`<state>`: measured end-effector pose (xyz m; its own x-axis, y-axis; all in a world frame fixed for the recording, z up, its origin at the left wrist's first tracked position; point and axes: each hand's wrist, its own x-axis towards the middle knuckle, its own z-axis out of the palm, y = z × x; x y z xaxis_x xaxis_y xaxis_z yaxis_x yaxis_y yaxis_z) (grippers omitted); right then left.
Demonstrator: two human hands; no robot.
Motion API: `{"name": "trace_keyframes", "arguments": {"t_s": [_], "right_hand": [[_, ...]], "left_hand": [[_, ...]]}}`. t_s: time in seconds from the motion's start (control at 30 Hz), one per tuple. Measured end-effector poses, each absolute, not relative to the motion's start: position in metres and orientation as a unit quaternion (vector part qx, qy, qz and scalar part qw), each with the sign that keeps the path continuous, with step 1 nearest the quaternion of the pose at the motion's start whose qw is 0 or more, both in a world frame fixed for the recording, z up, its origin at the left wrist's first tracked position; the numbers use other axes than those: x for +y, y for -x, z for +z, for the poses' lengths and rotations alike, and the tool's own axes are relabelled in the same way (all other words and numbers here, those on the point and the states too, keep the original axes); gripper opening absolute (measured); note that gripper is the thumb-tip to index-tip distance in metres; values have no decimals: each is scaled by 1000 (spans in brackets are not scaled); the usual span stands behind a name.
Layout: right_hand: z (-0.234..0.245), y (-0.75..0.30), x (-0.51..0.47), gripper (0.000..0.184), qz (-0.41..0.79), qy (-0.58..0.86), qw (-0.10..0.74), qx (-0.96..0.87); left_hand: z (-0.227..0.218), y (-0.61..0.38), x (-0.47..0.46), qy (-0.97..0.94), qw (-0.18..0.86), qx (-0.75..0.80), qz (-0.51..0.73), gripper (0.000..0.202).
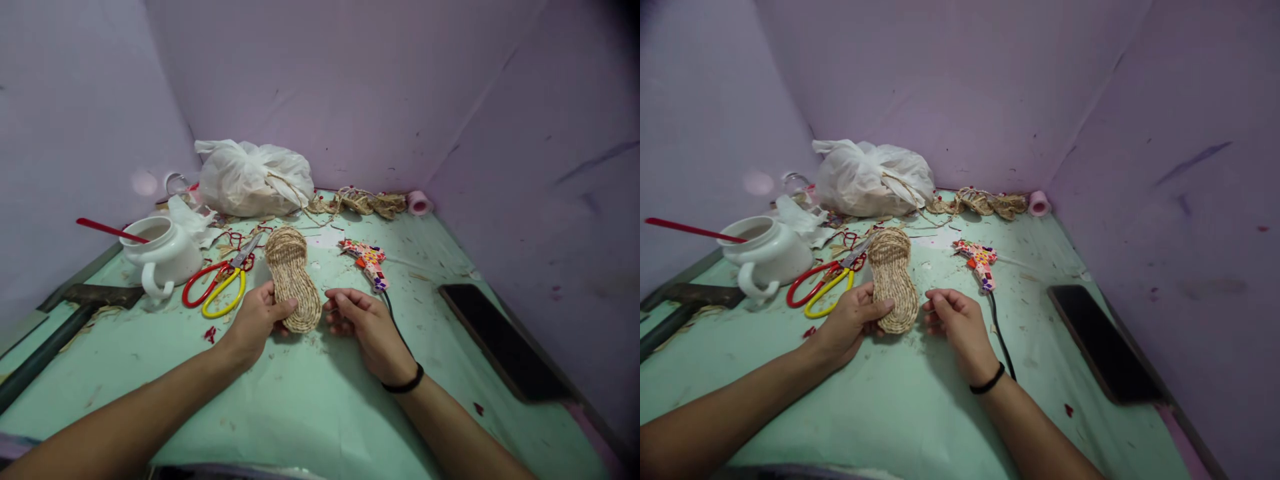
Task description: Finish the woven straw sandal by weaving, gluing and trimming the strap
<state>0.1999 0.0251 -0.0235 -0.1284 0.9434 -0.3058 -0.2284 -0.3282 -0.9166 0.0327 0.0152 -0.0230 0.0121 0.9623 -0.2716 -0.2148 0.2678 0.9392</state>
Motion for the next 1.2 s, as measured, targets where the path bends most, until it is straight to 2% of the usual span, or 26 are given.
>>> {"name": "trace_keyframes", "arguments": {"t_s": [0.23, 0.5, 0.6, 0.67, 0.77, 0.83, 0.93, 1.1, 1.2], "right_hand": [[-24, -191, 17, 33, 691, 467, 343, -432], [-29, -191, 17, 30, 710, 419, 347, -446], [-29, -190, 17, 30, 703, 430, 342, -451], [-29, -190, 16, 29, 628, 480, 378, -483], [-30, -192, 13, 17, 397, 539, 438, -600], [-31, -192, 9, 10, 280, 513, 435, -685], [-34, -190, 4, 11, 215, 471, 414, -749], [-36, -183, 2, 15, 150, 489, 399, -761], [-34, -182, 2, 16, 115, 499, 386, -767]], "left_hand": [[-23, -35, 13, -402, 592, 511, 476, 36], [-25, -33, 15, -382, 637, 479, 467, 30], [-26, -34, 15, -388, 618, 493, 474, 29], [-27, -35, 14, -389, 595, 509, 485, 29], [-26, -37, 14, -387, 563, 536, 496, 30], [-25, -37, 14, -394, 538, 554, 498, 30], [-24, -38, 11, -430, 486, 570, 503, 28], [-31, -40, 5, -524, 330, 611, 493, 21], [-36, -44, 1, -552, 285, 621, 478, 18]]}}
